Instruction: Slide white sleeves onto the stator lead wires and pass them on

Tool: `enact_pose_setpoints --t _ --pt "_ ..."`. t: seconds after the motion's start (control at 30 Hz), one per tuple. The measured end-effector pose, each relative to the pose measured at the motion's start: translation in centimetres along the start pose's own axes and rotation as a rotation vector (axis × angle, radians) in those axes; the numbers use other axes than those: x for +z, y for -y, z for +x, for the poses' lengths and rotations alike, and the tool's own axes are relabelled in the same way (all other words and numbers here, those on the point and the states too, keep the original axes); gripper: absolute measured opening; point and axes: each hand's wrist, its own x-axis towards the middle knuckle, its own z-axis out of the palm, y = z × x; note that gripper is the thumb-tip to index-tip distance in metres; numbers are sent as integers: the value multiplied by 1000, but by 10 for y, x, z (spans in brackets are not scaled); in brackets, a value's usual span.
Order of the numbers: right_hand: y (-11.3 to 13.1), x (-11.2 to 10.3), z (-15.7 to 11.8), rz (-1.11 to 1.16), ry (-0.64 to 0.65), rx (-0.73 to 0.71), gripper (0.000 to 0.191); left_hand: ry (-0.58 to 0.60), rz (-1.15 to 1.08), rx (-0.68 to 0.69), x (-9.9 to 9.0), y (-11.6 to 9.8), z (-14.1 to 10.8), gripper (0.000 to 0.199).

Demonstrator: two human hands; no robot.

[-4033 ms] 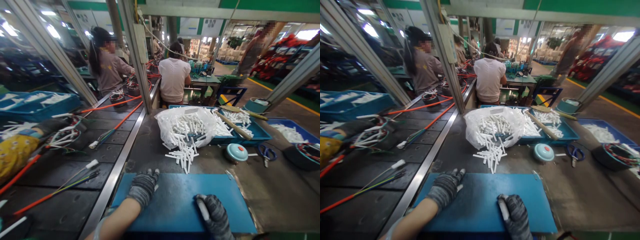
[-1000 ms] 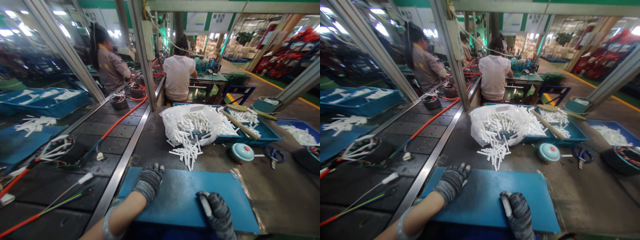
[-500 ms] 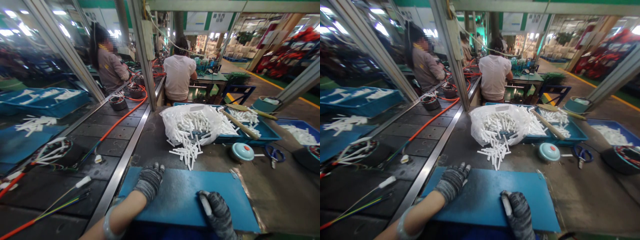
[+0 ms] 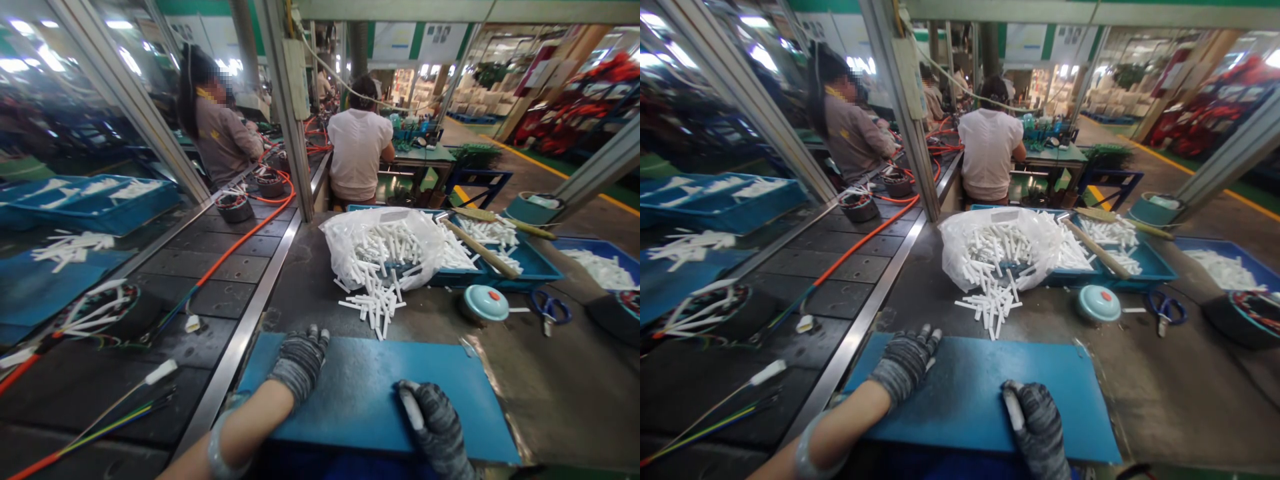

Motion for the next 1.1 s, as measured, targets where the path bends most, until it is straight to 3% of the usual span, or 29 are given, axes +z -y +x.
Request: enact_pose_setpoints --t 0.43,0.63,0.83,1.1 --pt "0 3 -4 18 4 73 26 -30 0 13 2 0 2 57" --pt "-1 2 -5 7 32 7 26 -39 22 9 3 1 3 56" --pt "-2 7 -13 41 38 125 28 -36 2 5 3 1 2 56" --pt "3 5 -7 67 6 175 23 -34 -1 6 3 2 1 57"
